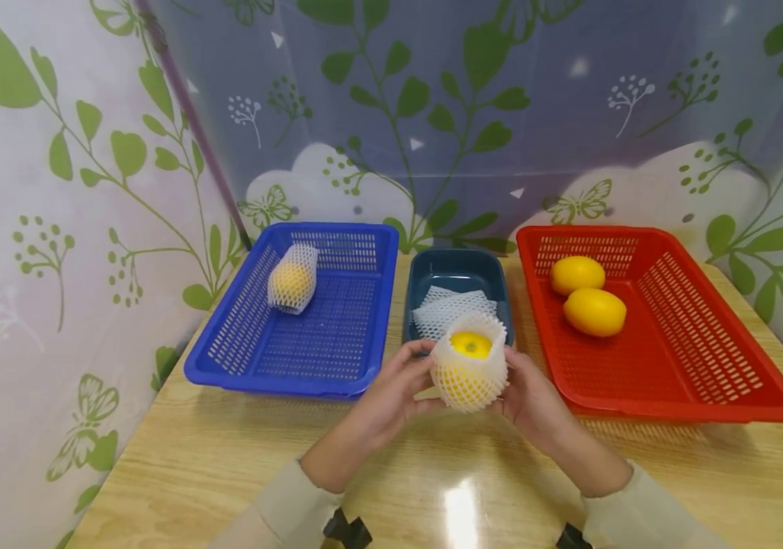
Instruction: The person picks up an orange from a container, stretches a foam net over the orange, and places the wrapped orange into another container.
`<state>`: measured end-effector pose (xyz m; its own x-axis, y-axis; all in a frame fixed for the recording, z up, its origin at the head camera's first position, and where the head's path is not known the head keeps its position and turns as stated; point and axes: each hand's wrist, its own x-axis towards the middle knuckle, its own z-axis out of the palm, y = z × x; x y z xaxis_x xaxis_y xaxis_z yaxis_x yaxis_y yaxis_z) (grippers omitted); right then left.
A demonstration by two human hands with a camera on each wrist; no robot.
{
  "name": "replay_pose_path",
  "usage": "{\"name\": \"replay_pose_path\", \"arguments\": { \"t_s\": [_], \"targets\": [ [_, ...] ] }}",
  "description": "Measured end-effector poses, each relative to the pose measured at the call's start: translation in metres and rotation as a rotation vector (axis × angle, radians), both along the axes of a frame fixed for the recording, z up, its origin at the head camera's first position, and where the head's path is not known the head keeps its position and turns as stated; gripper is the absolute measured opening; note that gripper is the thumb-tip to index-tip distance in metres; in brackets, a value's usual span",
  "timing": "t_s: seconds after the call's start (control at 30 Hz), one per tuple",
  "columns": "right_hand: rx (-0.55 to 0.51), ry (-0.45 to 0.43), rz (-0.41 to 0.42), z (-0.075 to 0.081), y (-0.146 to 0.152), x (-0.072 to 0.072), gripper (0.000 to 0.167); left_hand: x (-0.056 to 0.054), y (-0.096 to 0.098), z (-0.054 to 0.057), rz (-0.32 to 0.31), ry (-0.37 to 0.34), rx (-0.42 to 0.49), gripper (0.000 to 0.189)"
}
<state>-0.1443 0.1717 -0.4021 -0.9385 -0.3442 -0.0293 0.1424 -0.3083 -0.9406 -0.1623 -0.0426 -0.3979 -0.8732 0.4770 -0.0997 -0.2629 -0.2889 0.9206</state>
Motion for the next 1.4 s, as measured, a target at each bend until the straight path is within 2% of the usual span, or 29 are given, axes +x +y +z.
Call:
{"name": "replay_pose_path", "arguments": {
  "t_s": [0.2, 0.5, 0.77, 0.87, 1.07, 1.17, 1.4],
  "targets": [
    [0.009, -0.003, -0.001, -0.001, 0.000, -0.001, 0.029, 0.001, 0.000, 0.001, -0.002, -0.016, 0.016, 0.032],
    [-0.055, 0.011, 0.023, -0.006, 0.000, -0.001, 0.028, 0.000, 0.000, -0.003, 0.004, -0.037, 0.018, 0.028],
    [-0.036, -0.049, 0.022, -0.006, -0.003, -0.001, 0.027, -0.001, 0.001, -0.005, 0.014, -0.030, 0.013, 0.020],
    [-0.039, -0.066, 0.040, -0.005, -0.003, -0.002, 0.031, -0.001, 0.001, -0.005, 0.020, -0.023, 0.007, 0.017],
    [-0.093, -0.027, 0.098, -0.006, -0.001, -0.003, 0.039, -0.001, 0.003, -0.009, 0.026, -0.044, 0.009, 0.018],
    [-0.103, -0.026, 0.092, -0.006, -0.001, -0.002, 0.038, 0.000, 0.003, -0.010, 0.029, -0.050, 0.004, 0.023],
    [-0.067, -0.060, 0.077, -0.006, -0.001, -0.003, 0.036, 0.000, 0.003, -0.010, 0.037, -0.077, 0.003, 0.020]
  ]
}}
